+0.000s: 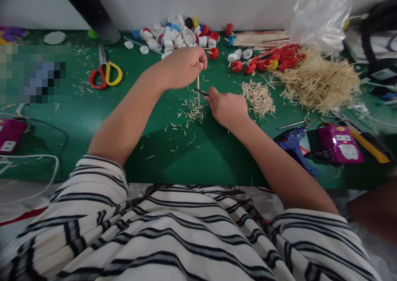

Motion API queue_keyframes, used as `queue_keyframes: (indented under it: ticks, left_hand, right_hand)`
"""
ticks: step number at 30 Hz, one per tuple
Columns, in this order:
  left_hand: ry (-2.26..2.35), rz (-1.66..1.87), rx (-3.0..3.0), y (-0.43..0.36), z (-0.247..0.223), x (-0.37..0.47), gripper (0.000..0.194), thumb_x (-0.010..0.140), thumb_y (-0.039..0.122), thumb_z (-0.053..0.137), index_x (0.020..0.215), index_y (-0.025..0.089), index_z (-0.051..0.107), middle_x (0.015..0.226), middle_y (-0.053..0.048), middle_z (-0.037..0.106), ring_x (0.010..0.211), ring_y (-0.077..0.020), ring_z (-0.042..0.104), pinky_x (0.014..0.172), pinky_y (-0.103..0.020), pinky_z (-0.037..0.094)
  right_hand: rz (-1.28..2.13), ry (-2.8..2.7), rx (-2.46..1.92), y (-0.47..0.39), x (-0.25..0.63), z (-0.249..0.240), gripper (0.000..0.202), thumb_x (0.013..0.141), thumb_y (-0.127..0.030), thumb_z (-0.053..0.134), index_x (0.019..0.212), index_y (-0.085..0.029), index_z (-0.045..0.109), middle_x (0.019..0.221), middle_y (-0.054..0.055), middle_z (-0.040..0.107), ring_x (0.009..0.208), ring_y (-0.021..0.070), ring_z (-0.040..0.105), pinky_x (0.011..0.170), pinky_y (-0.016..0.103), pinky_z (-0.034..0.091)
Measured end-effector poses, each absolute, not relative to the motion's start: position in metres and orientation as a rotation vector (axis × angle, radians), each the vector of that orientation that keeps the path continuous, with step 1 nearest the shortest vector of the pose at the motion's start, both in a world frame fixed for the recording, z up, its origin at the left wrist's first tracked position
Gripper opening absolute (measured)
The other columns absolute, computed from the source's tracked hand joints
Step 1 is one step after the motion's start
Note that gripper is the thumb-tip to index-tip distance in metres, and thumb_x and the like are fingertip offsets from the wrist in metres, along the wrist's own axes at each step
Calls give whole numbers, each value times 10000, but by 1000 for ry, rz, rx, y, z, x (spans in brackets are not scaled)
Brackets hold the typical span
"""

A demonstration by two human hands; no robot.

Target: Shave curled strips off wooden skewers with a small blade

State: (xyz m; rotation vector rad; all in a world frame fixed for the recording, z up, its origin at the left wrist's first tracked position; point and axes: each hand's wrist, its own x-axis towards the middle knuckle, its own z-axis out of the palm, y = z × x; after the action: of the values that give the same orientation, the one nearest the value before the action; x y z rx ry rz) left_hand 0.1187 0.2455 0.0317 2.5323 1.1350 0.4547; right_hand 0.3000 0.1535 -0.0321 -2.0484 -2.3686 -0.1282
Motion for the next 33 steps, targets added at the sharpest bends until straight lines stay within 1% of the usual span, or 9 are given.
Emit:
queue_keyframes:
  ticks: [5, 9, 11, 14, 16, 20, 24, 27, 33]
  left_hand:
    - [1154, 426, 2510, 242, 37, 119, 333, 845, 195, 422, 1002, 242, 712, 1040, -114, 777, 913, -259, 686, 699, -397, 439]
    - [1228, 357, 2466, 241, 39, 119, 323, 869, 240, 437, 1008, 299, 723, 1006, -90, 792, 949, -272, 681, 713, -404, 441]
    - [1200, 386, 2452, 243, 37, 119, 302, 866, 234, 442, 963, 296, 721, 977, -86, 789, 922, -267, 679, 709, -403, 438]
    - [1089, 523, 2437, 247, 30, 120, 256, 849, 184, 429, 859, 234, 680, 928, -98, 762, 851, -238, 672, 683, -378, 421]
    - [1068, 567, 2410, 248, 27, 121, 223, 837, 157, 426, 808, 215, 639, 880, -99, 738, 832, -222, 665, 676, -359, 410]
    - [1080, 572, 2362, 247, 26, 122, 196, 818, 149, 441, 768, 227, 614, 812, -84, 715, 814, -221, 663, 685, -359, 412]
    - [1072, 580, 2342, 246, 28, 121, 181, 808, 163, 457, 736, 236, 607, 817, -86, 716, 814, -238, 665, 694, -383, 413]
    - [1066, 573, 2341, 244, 30, 121, 189, 830, 186, 472, 763, 248, 638, 780, -70, 708, 816, -238, 659, 702, -392, 406]
    - [1053, 526, 2333, 235, 40, 117, 169, 882, 216, 496, 917, 265, 653, 733, -57, 684, 792, -232, 627, 684, -397, 370]
  right_hand:
    - [-128, -2438, -2031, 149, 301, -40, 520, 1065, -495, 198, 1245, -222, 603, 852, 111, 714, 685, 220, 584, 633, 331, 252]
    - [-133, -2432, -2044, 149, 301, -39, 525, 1063, -495, 205, 1255, -211, 603, 848, 123, 716, 688, 231, 592, 637, 338, 261]
    - [-132, -2441, -2045, 148, 301, -38, 524, 1062, -491, 207, 1256, -206, 602, 848, 128, 717, 690, 235, 595, 639, 339, 265]
    - [-138, -2466, -2044, 147, 300, -37, 521, 1063, -479, 203, 1253, -201, 601, 842, 128, 715, 683, 233, 598, 631, 337, 264]
    - [-148, -2482, -2040, 147, 301, -36, 529, 1065, -473, 193, 1255, -197, 602, 840, 130, 713, 680, 235, 602, 627, 337, 264]
    - [-161, -2517, -2035, 144, 302, -38, 547, 1068, -472, 177, 1257, -191, 607, 822, 128, 709, 670, 234, 611, 629, 332, 265]
    - [-179, -2602, -2005, 140, 303, -40, 537, 1069, -460, 180, 1197, -193, 629, 829, 130, 721, 686, 240, 626, 617, 328, 243]
    - [-164, -2597, -2019, 139, 302, -39, 530, 1068, -464, 187, 1182, -192, 628, 862, 137, 732, 695, 233, 625, 610, 327, 225]
    - [-193, -2464, -2030, 146, 302, -28, 570, 1067, -503, 162, 1225, -190, 612, 849, 127, 719, 683, 217, 598, 620, 323, 212]
